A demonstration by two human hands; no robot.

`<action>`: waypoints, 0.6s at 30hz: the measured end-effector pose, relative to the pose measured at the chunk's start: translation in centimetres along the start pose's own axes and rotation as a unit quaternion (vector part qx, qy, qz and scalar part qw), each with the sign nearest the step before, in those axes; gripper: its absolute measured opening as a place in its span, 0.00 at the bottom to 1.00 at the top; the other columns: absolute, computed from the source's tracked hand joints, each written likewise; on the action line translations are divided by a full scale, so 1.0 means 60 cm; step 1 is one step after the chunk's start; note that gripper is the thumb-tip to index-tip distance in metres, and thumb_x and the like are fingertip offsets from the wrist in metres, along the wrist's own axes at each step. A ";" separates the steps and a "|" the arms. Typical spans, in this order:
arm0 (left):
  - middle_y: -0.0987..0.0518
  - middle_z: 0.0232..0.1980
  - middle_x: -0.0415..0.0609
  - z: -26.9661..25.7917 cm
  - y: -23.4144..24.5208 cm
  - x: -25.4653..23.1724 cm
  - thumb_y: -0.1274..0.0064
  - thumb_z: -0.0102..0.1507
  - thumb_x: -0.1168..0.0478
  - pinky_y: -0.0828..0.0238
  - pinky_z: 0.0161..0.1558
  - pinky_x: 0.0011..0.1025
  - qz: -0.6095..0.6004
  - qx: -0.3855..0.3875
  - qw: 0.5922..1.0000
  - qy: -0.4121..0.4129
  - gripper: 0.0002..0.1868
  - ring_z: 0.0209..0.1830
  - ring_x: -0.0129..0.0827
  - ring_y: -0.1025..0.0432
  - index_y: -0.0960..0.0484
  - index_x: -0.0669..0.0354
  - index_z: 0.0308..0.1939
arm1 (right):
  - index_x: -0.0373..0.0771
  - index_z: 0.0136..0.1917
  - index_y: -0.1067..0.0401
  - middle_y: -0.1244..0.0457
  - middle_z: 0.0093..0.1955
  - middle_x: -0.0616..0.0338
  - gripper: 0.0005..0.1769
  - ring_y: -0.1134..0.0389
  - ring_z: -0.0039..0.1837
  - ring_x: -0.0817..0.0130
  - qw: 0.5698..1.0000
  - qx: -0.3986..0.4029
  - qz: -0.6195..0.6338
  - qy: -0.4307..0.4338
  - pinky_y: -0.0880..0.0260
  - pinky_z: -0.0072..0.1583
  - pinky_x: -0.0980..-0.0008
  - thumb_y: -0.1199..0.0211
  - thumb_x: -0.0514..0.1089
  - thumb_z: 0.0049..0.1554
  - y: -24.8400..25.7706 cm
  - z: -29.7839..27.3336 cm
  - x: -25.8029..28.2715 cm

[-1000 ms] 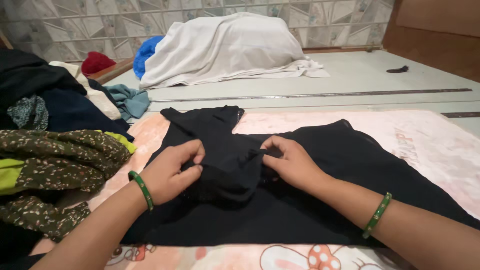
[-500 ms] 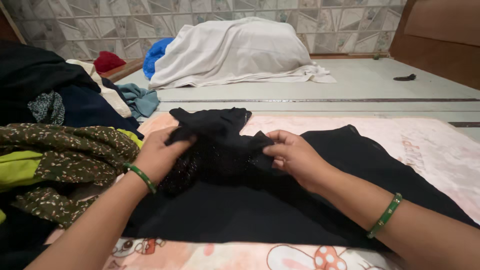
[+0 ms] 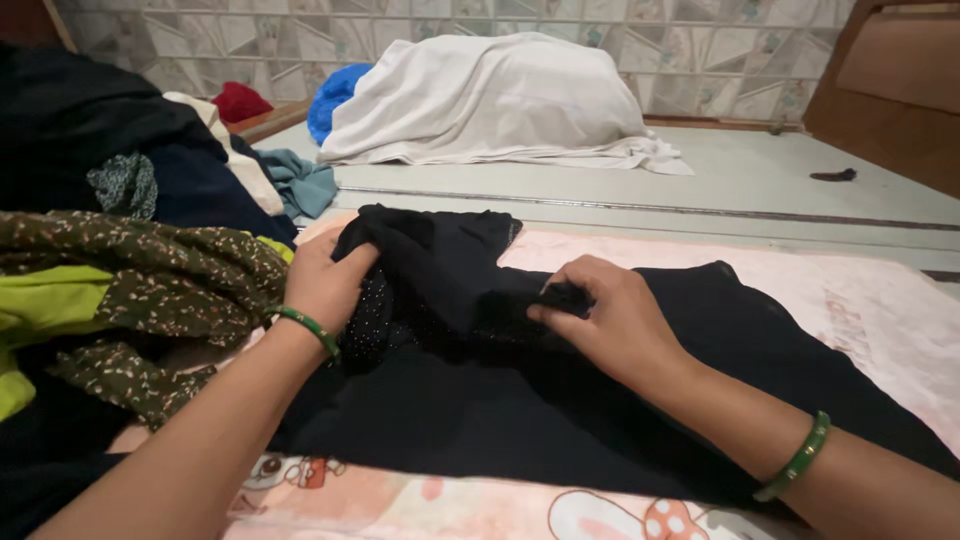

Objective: The person folds a black shirt on a pink mat on the floor, smoothing it with their hands before folding the sleeves and then the body of the garment.

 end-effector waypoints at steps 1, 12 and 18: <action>0.16 0.39 0.43 0.000 0.000 0.000 0.46 0.64 0.64 0.27 0.39 0.24 0.002 0.003 1.000 -0.003 0.12 0.35 0.24 0.24 0.15 0.68 0.47 | 0.34 0.41 0.24 0.31 0.42 0.52 0.15 0.33 0.42 0.65 0.999 -0.021 -0.020 0.045 0.33 0.44 0.65 0.22 0.44 0.47 0.007 -0.001 0.016; 0.17 0.35 0.40 -0.004 0.001 -0.025 0.45 0.62 0.64 0.29 0.36 0.24 0.032 -0.042 0.996 -0.072 0.10 0.32 0.21 0.26 0.15 0.67 0.43 | 0.38 0.47 0.28 0.33 0.43 0.58 0.05 0.32 0.43 0.70 0.844 0.055 0.452 -0.283 0.28 0.41 0.68 0.38 0.40 0.57 -0.037 0.002 -0.066; 0.17 0.30 0.47 -0.029 -0.032 -0.056 0.44 0.59 0.63 0.29 0.33 0.27 0.184 0.004 0.979 -0.092 0.11 0.27 0.26 0.26 0.15 0.65 0.41 | 0.39 0.48 0.29 0.35 0.44 0.62 0.08 0.32 0.46 0.70 0.849 0.231 0.282 -0.383 0.22 0.48 0.62 0.38 0.45 0.57 -0.047 -0.021 -0.134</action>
Point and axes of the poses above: each hand's wrist, its own z-axis towards the middle knuckle, its own y-axis out of the back of the hand, x = y × z, the point moved 6 cm from there along z, towards the middle knuckle
